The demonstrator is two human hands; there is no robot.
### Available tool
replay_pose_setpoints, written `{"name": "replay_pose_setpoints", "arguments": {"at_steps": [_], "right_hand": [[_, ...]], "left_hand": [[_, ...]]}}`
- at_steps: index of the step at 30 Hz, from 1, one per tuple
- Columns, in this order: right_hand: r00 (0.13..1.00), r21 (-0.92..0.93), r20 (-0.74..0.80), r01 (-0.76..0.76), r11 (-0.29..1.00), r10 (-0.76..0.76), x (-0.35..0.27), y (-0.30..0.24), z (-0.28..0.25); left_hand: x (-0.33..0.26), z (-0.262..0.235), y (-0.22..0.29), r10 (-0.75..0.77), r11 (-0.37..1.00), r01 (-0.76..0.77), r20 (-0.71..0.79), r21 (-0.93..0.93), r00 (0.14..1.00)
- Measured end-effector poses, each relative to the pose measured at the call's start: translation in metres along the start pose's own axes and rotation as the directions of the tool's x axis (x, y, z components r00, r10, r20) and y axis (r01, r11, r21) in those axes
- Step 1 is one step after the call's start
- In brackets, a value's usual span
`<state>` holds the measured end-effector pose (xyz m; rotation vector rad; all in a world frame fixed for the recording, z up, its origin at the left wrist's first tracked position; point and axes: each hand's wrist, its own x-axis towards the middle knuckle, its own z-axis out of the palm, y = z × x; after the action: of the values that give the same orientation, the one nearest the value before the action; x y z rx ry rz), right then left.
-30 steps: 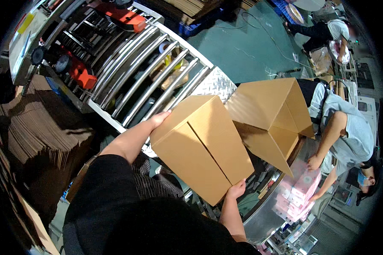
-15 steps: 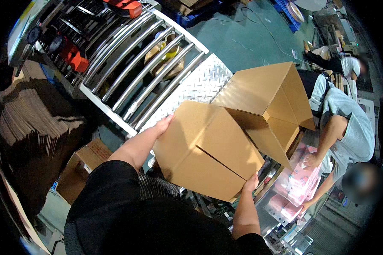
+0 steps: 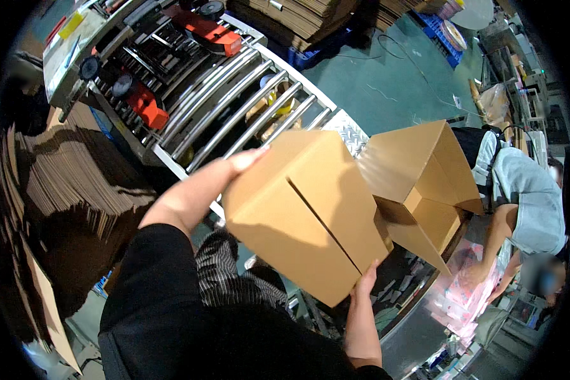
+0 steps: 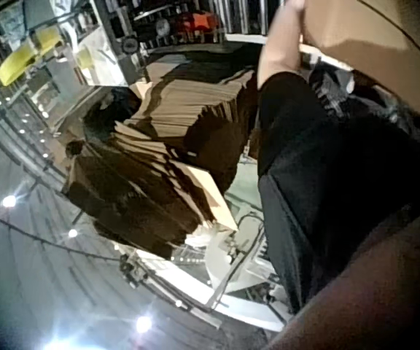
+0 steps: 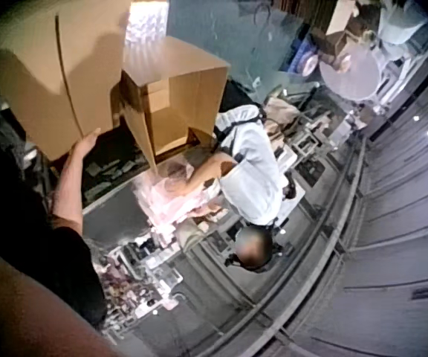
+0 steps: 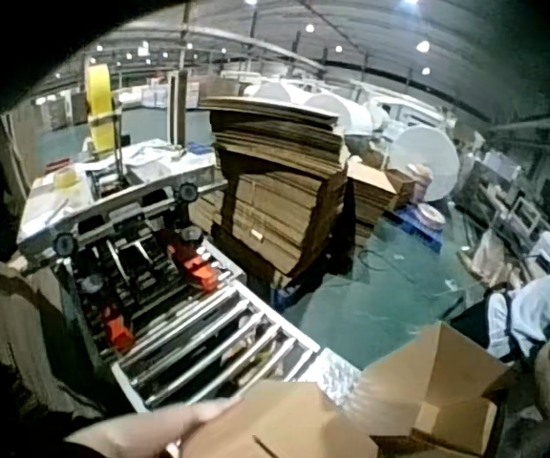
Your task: The person packs bundles of pink-wrapped tissues into cardboard boxes, folds the top flaps, and places the boxes onto a conveyor belt.
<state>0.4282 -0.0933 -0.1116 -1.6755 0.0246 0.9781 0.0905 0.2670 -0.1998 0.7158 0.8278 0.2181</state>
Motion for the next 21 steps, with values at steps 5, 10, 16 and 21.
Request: {"name": "replay_pose_setpoints", "arguments": {"at_steps": [5, 10, 16, 21], "right_hand": [[0.972, -0.007, 0.079, 0.222, 0.975, -0.221, 0.001, 0.022, 0.142], [0.989, 0.208, 0.082, 0.103, 0.973, -0.123, -0.043, -0.002, 0.261], [0.959, 0.05, 0.123, 0.25, 0.967, -0.254, -0.041, -0.01, 0.347], [0.959, 0.152, 0.232, 0.127, 0.98, -0.16, -0.03, -0.037, 0.397]], "left_hand": [[-0.123, -0.013, 0.192, -0.034, 0.864, -0.016, 0.091, 0.503, 0.995], [-0.164, 0.008, 0.2, 0.554, -0.45, 0.243, 0.055, 0.86, 0.83], [-0.122, -0.094, 0.224, 0.665, -0.3, 0.236, 0.026, 0.924, 0.746], [-0.111, -0.121, 0.239, 0.694, -0.189, 0.24, -0.043, 0.952, 0.719]]}}
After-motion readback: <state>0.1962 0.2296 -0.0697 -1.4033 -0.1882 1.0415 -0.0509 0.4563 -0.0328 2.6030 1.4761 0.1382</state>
